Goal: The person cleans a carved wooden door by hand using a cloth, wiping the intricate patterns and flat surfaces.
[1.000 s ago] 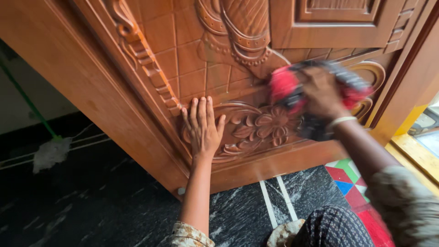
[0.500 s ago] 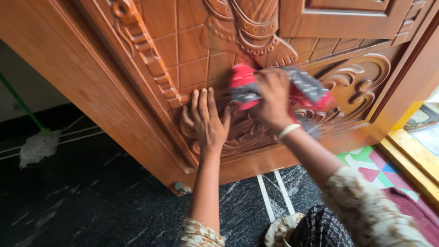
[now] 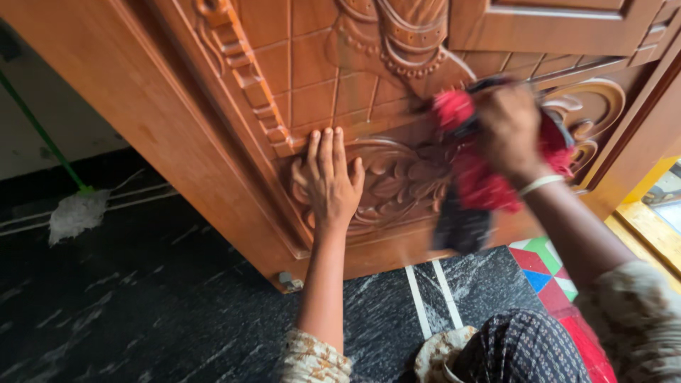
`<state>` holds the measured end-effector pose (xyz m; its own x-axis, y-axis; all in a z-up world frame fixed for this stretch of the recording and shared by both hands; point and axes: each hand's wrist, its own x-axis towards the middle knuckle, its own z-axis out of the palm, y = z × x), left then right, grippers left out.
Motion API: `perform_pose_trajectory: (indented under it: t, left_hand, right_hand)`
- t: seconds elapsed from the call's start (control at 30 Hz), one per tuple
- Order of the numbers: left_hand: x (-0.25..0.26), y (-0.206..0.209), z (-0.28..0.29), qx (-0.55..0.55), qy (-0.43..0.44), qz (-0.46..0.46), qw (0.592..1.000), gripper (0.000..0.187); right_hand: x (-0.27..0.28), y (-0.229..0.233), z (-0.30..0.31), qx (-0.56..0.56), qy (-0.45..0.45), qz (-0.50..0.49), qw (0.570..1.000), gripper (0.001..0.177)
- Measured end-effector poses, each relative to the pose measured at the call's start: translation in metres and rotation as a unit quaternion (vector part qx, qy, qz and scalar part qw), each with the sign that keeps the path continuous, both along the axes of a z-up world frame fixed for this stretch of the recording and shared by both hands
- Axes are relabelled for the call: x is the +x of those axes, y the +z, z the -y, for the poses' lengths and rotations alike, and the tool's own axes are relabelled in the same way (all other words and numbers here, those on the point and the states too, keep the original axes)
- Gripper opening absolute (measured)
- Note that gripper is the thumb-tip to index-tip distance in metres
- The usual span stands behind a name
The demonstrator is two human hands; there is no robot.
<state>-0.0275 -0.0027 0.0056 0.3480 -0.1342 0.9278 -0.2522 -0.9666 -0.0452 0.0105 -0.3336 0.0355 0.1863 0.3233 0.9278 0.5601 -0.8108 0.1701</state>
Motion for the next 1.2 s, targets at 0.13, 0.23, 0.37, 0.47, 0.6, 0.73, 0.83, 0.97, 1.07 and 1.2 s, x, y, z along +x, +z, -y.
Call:
perform_pose_trajectory:
  t: [0.13,0.23,0.37,0.47,0.6,0.73,0.83,0.97,1.07,1.2]
  left_hand:
    - [-0.002,0.002,0.006,-0.025,-0.001,-0.013,1.000,0.061]
    - [-0.007,0.001,0.006,-0.024,0.000,-0.028,0.999,0.063]
    - [-0.011,0.008,-0.004,0.028,0.021,-0.062,0.997,0.071]
    - [-0.018,0.013,-0.026,0.010,0.012,-0.120,0.993,0.082]
    - [-0.023,0.006,-0.056,0.100,0.070,-0.139,0.983,0.085]
    - [-0.003,-0.009,-0.057,0.128,0.101,-0.125,0.979,0.064]
    - [-0.001,-0.015,-0.057,0.102,0.083,-0.120,0.984,0.048]
    - [-0.013,-0.002,-0.054,0.088,0.047,-0.070,0.993,0.061]
    - [-0.017,0.005,-0.046,0.069,0.048,-0.037,0.996,0.067]
    - [-0.017,0.006,-0.038,0.048,0.054,-0.034,0.997,0.066]
  right_hand:
    - [-0.027,0.005,0.020,0.036,-0.103,-0.006,0.994,0.038]
    - [-0.035,0.015,-0.005,0.030,-0.060,-0.009,0.998,0.040]
    - [-0.043,0.016,-0.086,-0.090,-0.018,-0.147,0.985,0.065]
    - [-0.052,0.016,-0.147,-0.067,0.048,-0.082,0.993,0.053]
    - [-0.062,0.033,-0.179,0.077,0.078,-0.098,0.989,0.054]
    - [-0.051,0.059,-0.211,0.028,0.182,-0.036,0.982,0.037]
    - [-0.038,0.060,-0.217,-0.067,0.171,-0.063,0.981,0.043]
    - [-0.028,0.048,-0.174,-0.104,0.162,-0.055,0.980,0.042]
    - [-0.024,0.039,-0.123,-0.074,0.097,-0.049,0.991,0.047]
    - [-0.019,0.027,-0.067,-0.119,-0.004,-0.042,0.992,0.047]
